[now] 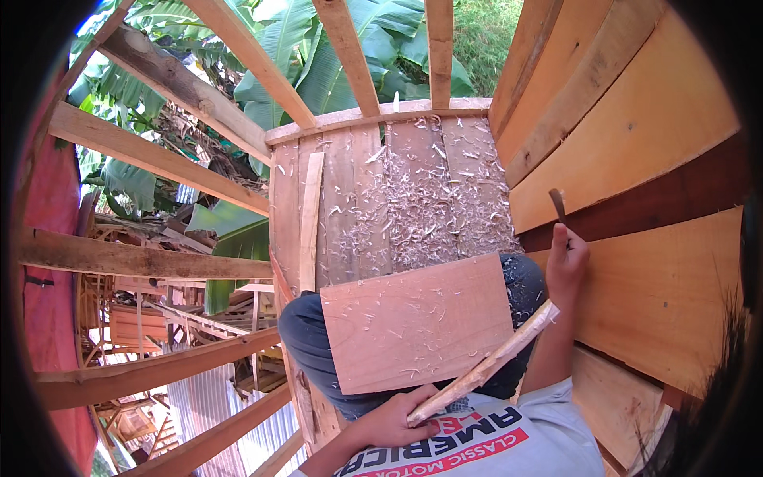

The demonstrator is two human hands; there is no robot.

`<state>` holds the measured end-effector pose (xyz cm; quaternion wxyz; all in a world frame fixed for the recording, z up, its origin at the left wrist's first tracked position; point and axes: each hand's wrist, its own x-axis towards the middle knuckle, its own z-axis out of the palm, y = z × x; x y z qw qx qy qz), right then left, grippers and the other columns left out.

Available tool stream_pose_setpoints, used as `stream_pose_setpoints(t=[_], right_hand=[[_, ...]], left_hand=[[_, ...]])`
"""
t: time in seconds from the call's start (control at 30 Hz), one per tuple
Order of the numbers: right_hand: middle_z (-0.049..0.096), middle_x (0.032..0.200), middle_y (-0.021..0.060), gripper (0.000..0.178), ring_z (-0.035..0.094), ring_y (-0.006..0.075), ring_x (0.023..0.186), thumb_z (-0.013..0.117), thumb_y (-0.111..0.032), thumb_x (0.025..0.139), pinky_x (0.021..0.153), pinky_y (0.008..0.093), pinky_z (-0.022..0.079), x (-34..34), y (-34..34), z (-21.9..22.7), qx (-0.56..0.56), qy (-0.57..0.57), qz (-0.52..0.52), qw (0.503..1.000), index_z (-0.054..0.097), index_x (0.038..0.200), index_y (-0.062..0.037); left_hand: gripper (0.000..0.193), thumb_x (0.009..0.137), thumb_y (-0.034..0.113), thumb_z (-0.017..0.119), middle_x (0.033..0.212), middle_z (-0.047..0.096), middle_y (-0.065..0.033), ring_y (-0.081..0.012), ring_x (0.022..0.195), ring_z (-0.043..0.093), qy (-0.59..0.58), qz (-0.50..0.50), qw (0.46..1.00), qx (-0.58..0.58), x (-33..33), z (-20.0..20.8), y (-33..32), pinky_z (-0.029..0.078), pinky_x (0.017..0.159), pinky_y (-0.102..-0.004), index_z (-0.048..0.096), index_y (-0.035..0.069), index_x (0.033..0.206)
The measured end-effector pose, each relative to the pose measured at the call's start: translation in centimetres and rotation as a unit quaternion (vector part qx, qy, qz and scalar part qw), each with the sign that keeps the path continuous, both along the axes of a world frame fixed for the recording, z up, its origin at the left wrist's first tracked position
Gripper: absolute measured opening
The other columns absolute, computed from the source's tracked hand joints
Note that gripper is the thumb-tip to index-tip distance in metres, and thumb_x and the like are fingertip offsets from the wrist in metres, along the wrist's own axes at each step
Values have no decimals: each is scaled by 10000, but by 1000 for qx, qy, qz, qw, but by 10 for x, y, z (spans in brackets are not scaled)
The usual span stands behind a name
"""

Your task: The person sits cross-legged on a wooden platform and uses a curved knife to shave thin layers off a piece of wood. The person holds the wood in their left hand and scrapes the surface with the knife in their right hand, creating wood shavings that fall onto the platform.

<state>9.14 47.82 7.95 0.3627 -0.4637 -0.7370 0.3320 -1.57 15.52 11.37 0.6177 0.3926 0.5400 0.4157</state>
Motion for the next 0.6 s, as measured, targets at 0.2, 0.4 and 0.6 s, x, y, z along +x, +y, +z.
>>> stream_pose_setpoints(t=[0.2, 0.4, 0.6], right_hand=[[383, 493, 112, 642, 413, 218, 457, 566, -603, 835, 450, 351, 334, -13, -60, 13, -27, -3, 198, 980, 486, 624, -1], [418, 491, 145, 724, 509, 345, 470, 541, -715, 765, 438, 358, 376, -30, -104, 10, 2, -50, 253, 966, 477, 573, -19], [508, 507, 113, 645, 555, 312, 495, 602, -681, 734, 467, 364, 419, -24, -72, 21, 105, -93, 176, 974, 611, 649, -42]], left_hand=[[403, 755, 53, 689, 756, 433, 19, -65, 679, 415, -57, 190, 977, -83, -31, -16, -19, 358, 606, -225, 476, 41, 1096], [423, 752, 43, 689, 685, 403, 28, -70, 586, 372, -38, 148, 984, -95, -34, 5, 0, 327, 533, -237, 461, 29, 1108], [424, 770, 112, 696, 648, 461, -28, -107, 568, 458, 59, 104, 985, -124, -21, 4, -10, 365, 522, -268, 453, 25, 1107]])
